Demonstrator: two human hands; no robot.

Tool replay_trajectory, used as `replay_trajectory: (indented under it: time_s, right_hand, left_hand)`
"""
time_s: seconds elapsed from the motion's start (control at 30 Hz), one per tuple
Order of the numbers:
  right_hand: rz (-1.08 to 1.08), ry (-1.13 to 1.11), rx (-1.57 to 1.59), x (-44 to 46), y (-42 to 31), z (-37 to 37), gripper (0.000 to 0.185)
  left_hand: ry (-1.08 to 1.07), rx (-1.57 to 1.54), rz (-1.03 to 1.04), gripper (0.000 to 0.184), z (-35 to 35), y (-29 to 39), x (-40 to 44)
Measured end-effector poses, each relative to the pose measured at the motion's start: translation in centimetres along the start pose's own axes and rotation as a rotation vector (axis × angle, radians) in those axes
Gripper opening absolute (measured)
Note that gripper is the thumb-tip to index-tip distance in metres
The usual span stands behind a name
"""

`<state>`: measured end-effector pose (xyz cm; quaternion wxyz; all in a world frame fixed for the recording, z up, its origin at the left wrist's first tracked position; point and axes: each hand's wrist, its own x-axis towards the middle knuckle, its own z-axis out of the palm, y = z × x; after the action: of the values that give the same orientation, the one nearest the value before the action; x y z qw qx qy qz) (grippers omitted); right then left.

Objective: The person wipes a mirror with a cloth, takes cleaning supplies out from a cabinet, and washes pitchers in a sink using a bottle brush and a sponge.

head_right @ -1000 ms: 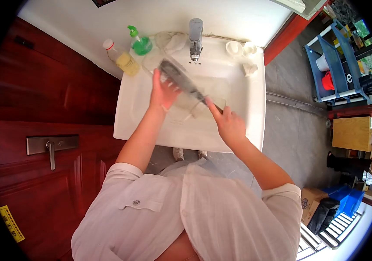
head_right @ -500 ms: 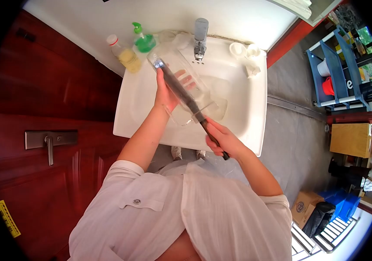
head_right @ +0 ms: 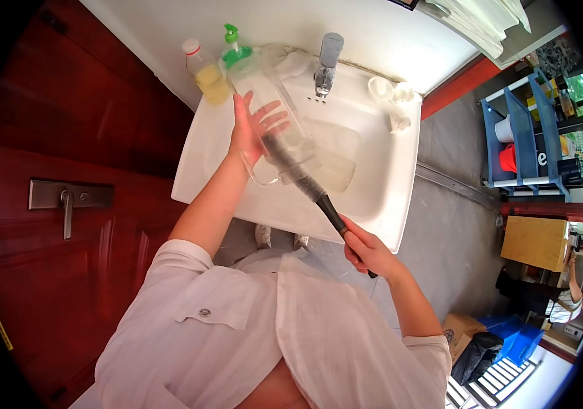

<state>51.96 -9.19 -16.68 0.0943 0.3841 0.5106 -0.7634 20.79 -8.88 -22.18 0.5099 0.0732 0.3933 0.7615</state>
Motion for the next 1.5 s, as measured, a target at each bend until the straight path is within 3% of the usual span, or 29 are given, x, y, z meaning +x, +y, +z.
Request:
replay_trajectory:
  time_s: [0.13, 0.17, 0.2, 0.27, 0.3, 0.47, 0.53, 0.57, 0.67, 0.8, 0.87, 0.9, 1.03, 1.1, 1.13, 1.2, 1.23, 1.27, 1.33, 1.37, 1.47, 1.5]
  right_hand:
    - [-0.07, 0.134, -0.079, 1.5, -0.3, 2.4, 0.044]
    - [-0.288, 0.253, -0.21, 3.5, 1.7, 2.7, 0.047]
    - [-0.291, 0.257, -0.206, 4.9, 3.0, 1.9, 0.047]
    - [-0.656, 0.786, -1.158, 6.5, 4.3, 0.3, 0.052]
    - [-0.486, 0.871, -1.373, 5.9, 3.0, 0.2, 0.053]
    - [-0.584, 0.898, -1.349, 7.9, 1.4, 0.4, 0.049]
    - [-0.594, 0.503, -0.568, 8.5, -0.3, 1.6, 0.047]
    - [-0.259, 0.304, -0.273, 7.2, -2.0, 2.0, 0.045]
    - [-0.246, 0.274, -0.246, 7.3, -2.0, 2.4, 0.045]
    - [-0.227, 0.218, -0.201, 8.0, -1.8, 2.5, 0.047]
    - [-0.573, 0.916, -1.509, 8.4, -1.8, 1.4, 0.052]
    - [-0.552, 0.94, -1.505, 8.0, -2.3, 1.6, 0.057]
    - [-0.51, 0.895, -1.409, 8.5, -2.0, 1.8, 0.053]
    - [-0.334, 0.332, -0.339, 8.0, -2.5, 1.9, 0.049]
    - [-0.332, 0.331, -0.338, 7.8, -2.4, 2.4, 0.049]
    - [-0.251, 0.163, -0.027, 7.6, -2.1, 4.2, 0.049]
    - [-0.208, 0.078, 0.128, 7.5, -2.0, 4.5, 0.049]
    - [-0.209, 0.076, 0.126, 8.3, -1.1, 3.7, 0.049]
    - [-0.771, 0.779, -1.132, 9.4, -0.3, 2.8, 0.052]
    - [-0.591, 0.913, -1.395, 9.0, -0.1, 1.7, 0.054]
    - [-0.531, 0.971, -1.391, 8.8, -0.7, 2.0, 0.051]
    - [-0.694, 0.915, -1.193, 9.3, -0.8, 2.3, 0.047]
  left_hand:
    - [0.043, -0.031, -0.075, 0.087, 0.9, -2.4, -0.8]
    - [0.074, -0.09, -0.099, 0.09, 1.1, -2.8, -1.0]
    - [0.069, -0.086, -0.101, 0.09, 0.9, -2.9, -0.7]
    - [0.116, -0.15, -0.123, 0.094, 0.4, -3.0, -0.3]
    - [0.175, -0.084, -0.189, 0.092, 0.5, -2.4, -0.8]
    - [-0.063, 0.008, -0.092, 0.083, -0.8, -4.3, 0.0]
    - [-0.098, -0.178, -0.242, 0.086, -0.4, -3.8, -1.0]
    - [-0.078, -0.212, -0.238, 0.09, 0.1, -3.7, -1.5]
    - [-0.105, -0.273, -0.145, 0.088, 0.3, -3.2, -2.3]
    - [-0.066, -0.301, -0.186, 0.084, -0.5, -3.1, -2.2]
    - [-0.184, -0.183, -0.1, 0.082, -0.6, -3.2, -2.1]
    - [-0.1, -0.188, -0.123, 0.078, -0.7, -3.5, -2.0]
    - [-0.147, -0.142, -0.114, 0.071, -1.7, -3.8, -1.3]
    - [-0.149, 0.06, -0.032, 0.072, -1.6, -3.9, -1.2]
    - [-0.148, 0.06, -0.034, 0.072, -1.5, -4.0, -1.3]
    - [-0.178, -0.301, -0.132, 0.072, -0.7, -4.3, -1.9]
    - [-0.146, -0.305, -0.126, 0.073, 0.3, -3.8, -2.5]
    - [-0.145, -0.304, -0.123, 0.073, 0.0, -3.8, -2.2]
    - [-0.209, -0.35, -0.141, 0.071, -0.4, -3.4, -2.2]
    - [-0.116, -0.278, -0.084, 0.069, -0.4, -3.5, -2.3]
    - [-0.034, -0.189, -0.135, 0.066, -0.5, -3.5, -2.3]
    - [-0.056, -0.107, -0.125, 0.066, -0.9, -3.9, -1.9]
